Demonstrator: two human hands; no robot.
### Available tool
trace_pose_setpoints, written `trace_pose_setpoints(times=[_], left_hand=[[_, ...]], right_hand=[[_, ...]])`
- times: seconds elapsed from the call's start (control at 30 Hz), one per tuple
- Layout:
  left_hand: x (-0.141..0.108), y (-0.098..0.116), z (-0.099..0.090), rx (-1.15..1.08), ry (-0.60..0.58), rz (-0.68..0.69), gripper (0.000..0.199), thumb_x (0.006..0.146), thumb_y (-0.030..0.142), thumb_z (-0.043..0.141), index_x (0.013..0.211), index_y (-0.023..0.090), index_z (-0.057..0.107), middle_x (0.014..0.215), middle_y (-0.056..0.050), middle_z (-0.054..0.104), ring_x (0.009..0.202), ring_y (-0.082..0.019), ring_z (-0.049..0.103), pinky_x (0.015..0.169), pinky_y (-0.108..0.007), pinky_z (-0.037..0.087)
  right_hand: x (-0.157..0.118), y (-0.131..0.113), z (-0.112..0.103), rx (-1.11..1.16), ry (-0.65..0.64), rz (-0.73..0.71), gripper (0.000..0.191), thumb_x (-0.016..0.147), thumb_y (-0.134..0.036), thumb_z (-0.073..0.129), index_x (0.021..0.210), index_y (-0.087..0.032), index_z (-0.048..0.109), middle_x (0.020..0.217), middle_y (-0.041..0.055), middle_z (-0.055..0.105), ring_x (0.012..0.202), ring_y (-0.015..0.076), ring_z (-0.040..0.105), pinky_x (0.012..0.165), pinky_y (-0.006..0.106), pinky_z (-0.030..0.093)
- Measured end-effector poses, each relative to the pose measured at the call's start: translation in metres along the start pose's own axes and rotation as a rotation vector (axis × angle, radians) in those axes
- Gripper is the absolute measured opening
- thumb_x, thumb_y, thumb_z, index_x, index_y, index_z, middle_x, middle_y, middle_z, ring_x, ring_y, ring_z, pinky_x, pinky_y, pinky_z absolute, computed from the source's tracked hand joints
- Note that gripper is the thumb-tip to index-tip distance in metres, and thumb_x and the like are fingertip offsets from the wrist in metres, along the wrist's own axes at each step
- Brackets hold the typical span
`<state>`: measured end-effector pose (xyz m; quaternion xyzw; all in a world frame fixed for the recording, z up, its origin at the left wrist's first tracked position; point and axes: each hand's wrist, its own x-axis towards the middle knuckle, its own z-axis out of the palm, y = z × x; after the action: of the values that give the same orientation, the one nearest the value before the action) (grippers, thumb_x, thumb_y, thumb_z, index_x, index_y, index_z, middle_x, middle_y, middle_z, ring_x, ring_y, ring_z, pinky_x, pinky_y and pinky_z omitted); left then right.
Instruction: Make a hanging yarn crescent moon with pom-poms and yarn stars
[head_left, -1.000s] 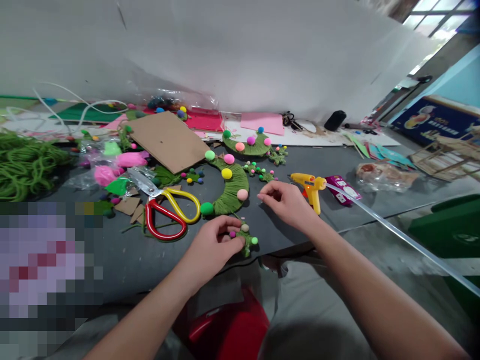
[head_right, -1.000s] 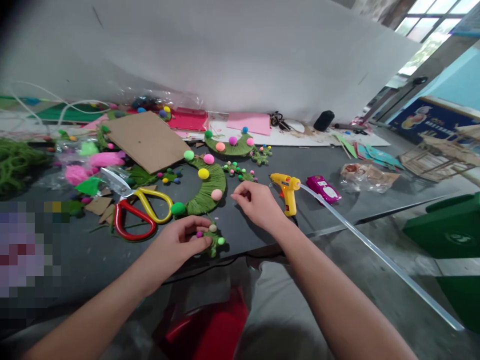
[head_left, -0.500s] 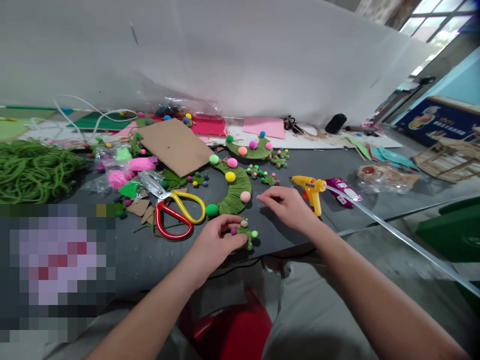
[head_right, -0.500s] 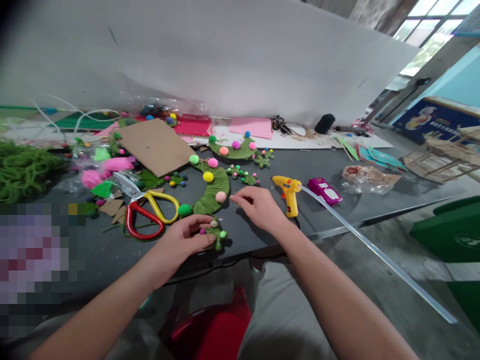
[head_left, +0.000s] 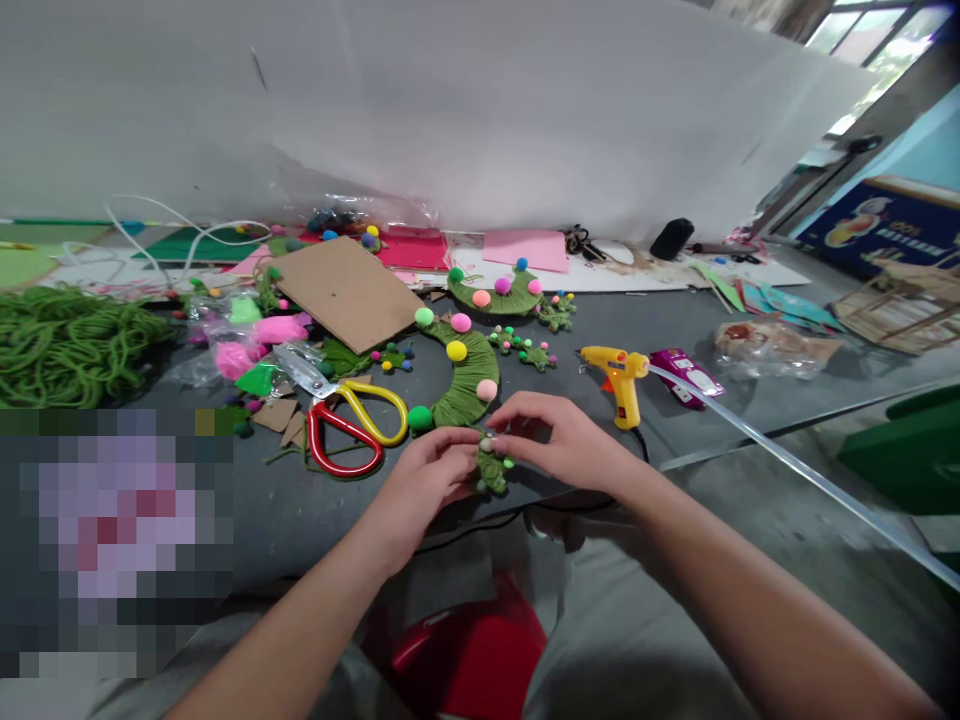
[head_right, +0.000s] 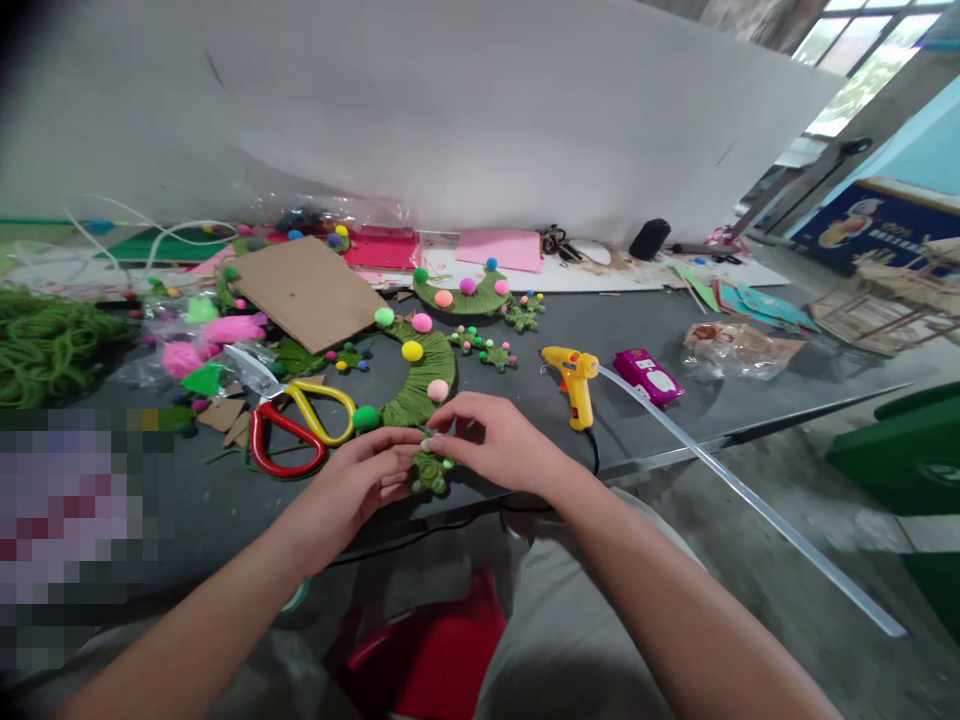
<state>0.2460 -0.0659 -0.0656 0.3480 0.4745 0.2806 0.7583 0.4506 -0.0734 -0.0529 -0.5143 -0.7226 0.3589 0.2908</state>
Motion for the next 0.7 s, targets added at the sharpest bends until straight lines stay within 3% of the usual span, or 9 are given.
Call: trace_pose_setpoints(times=[0.2,0.7], left_hand=[[0.0000,-0.0005,-0.0017,-0.021,-0.018,-0.001,0.028,0.073,0.020,0.075,0.100,0.015,0.068,0.105,-0.009,0.073,0.091,-0.017,0.068,0.080,-0.028,0.054],[0.0047,-0.0025,-0.0064,-0.136,-0.069,-0.002,0.028,0.074,0.023,0.070,0.100,0.013,0.066,0.091,-0.008,0.072,0.084,-0.018,0.068,0.077,-0.029,0.055]], right_hand=[[0.0015,0.0019,0.0044,-0.011,0.001,-0.121,0.016,0.092,-0.031,0.066,0.100,-0.022,0.076,0.098,0.0054,0.066,0.081,0.0138,0.061,0.069,0.025,0.047],[0.0032,0.0054,0.0059,-0.050,-0.031,-0.115,0.016,0.094,-0.029,0.065,0.099,-0.021,0.077,0.097,0.0047,0.066,0.080,0.0127,0.061,0.069,0.024,0.046]])
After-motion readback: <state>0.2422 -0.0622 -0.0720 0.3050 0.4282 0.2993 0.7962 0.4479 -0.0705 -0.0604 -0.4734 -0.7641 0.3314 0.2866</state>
